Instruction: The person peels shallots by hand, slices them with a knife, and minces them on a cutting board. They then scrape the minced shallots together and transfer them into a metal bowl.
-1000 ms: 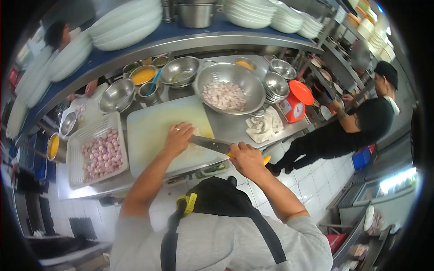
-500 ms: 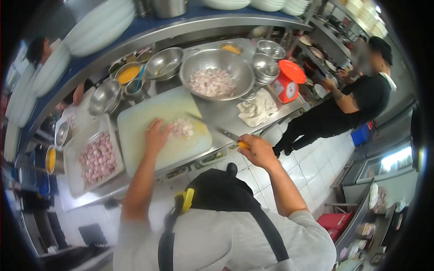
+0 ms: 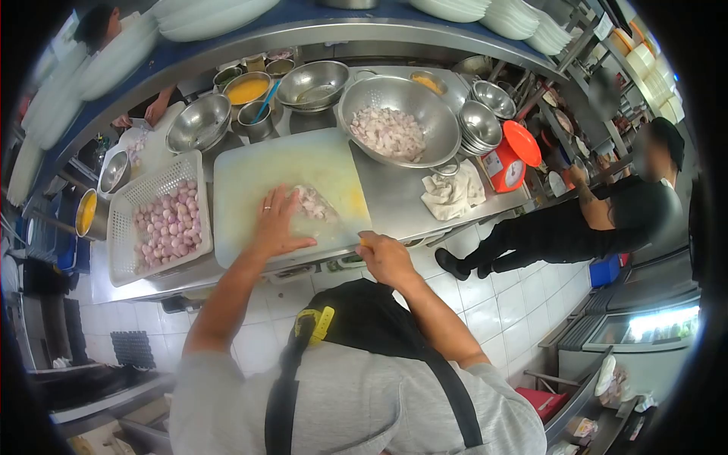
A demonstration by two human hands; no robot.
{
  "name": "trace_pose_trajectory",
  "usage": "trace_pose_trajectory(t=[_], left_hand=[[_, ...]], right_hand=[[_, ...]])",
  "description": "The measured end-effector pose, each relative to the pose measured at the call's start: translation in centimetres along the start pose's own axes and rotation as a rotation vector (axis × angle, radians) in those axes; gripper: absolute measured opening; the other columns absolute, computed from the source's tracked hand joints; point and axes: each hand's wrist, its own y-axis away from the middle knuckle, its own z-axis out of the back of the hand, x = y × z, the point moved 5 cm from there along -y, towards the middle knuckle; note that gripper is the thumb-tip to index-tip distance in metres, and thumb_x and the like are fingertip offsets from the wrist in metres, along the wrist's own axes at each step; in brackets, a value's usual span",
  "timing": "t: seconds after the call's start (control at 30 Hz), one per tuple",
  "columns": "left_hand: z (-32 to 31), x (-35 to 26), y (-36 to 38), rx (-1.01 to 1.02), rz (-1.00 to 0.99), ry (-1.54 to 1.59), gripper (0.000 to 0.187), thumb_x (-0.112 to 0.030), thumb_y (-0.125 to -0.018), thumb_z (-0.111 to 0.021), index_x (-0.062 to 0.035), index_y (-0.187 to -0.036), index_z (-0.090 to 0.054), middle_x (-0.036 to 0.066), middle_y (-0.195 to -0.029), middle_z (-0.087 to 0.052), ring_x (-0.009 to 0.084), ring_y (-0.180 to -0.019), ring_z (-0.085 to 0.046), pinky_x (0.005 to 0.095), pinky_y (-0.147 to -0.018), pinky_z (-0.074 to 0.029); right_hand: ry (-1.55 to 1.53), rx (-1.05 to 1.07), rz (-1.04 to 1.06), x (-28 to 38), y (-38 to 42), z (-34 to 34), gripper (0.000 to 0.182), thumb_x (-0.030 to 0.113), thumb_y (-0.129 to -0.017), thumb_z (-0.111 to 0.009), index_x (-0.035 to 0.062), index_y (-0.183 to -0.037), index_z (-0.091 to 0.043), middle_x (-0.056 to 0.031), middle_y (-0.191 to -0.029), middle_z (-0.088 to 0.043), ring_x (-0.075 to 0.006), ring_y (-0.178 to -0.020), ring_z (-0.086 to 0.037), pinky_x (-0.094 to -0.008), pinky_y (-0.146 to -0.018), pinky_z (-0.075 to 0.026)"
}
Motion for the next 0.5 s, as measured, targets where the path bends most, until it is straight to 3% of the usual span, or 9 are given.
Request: trace_pose_trajectory(t=[0.1,0.2,0.27,0.5], left_hand=[[0.3,0.5,-0.3,-0.005,0.103,-0.004,0.122,-0.074,-0.068,-0.08,-0.0072,-0.159,-0.034,0.029,-0.161,-0.029,0.0502,-0.149,-0.026,0.0598,-0.122,-0.02],[-0.2,-0.2,-2.6,-0.023,0.118,0.081,0.119,-0.074,-0.069,-0.079,-0.0074,-0.158,-0.036,0.029,-0.158,-0.034,0.05,-0.148,-0.028,0.0598,-0.122,-0.02],[-1.4,-1.7,-4.2,-0.004,0.063,0.158,0.118,-0.072,-0.07,-0.079,-0.01,-0.16,-0.034,0.028,-0.158,-0.036,0.0485,-0.149,-0.028,0.0591,-0.123,-0.018],[-2.6,-6.2,-4.4,-0.282,0.209,0.095,0.08,-0.061,-0.084,-0.072,-0.0116,-0.145,-0.058,0.023,-0.153,-0.044,0.0494,-0.141,-0.037,0.0655,-0.116,-0.025]], right_hand=[[-0.518,0.228,-0.392,-2.3,1.4,1.4,0.027,0.026,-0.104,-0.058,0.0073,-0.123,-0.06,-0.0124,-0.087,-0.066,-0.0242,-0.066,-0.067,-0.0391,-0.06,-0.056],[-0.795,0.319,-0.499,-5.8,3.2,0.3,0.027,0.027,-0.108,-0.052,0.0065,-0.125,-0.057,-0.0053,-0.084,-0.059,-0.0135,-0.058,-0.058,-0.0296,-0.052,-0.05],[-0.864,0.336,-0.541,-5.6,3.8,-0.9,0.027,0.028,-0.109,-0.05,0.0068,-0.125,-0.054,-0.0041,-0.084,-0.057,-0.0118,-0.058,-0.056,-0.0277,-0.051,-0.049],[-0.931,0.37,-0.51,-2.9,1.3,-5.1,0.025,0.029,-0.109,-0.048,0.0066,-0.12,-0.05,-0.0057,-0.084,-0.057,-0.0128,-0.058,-0.056,-0.0285,-0.049,-0.048]])
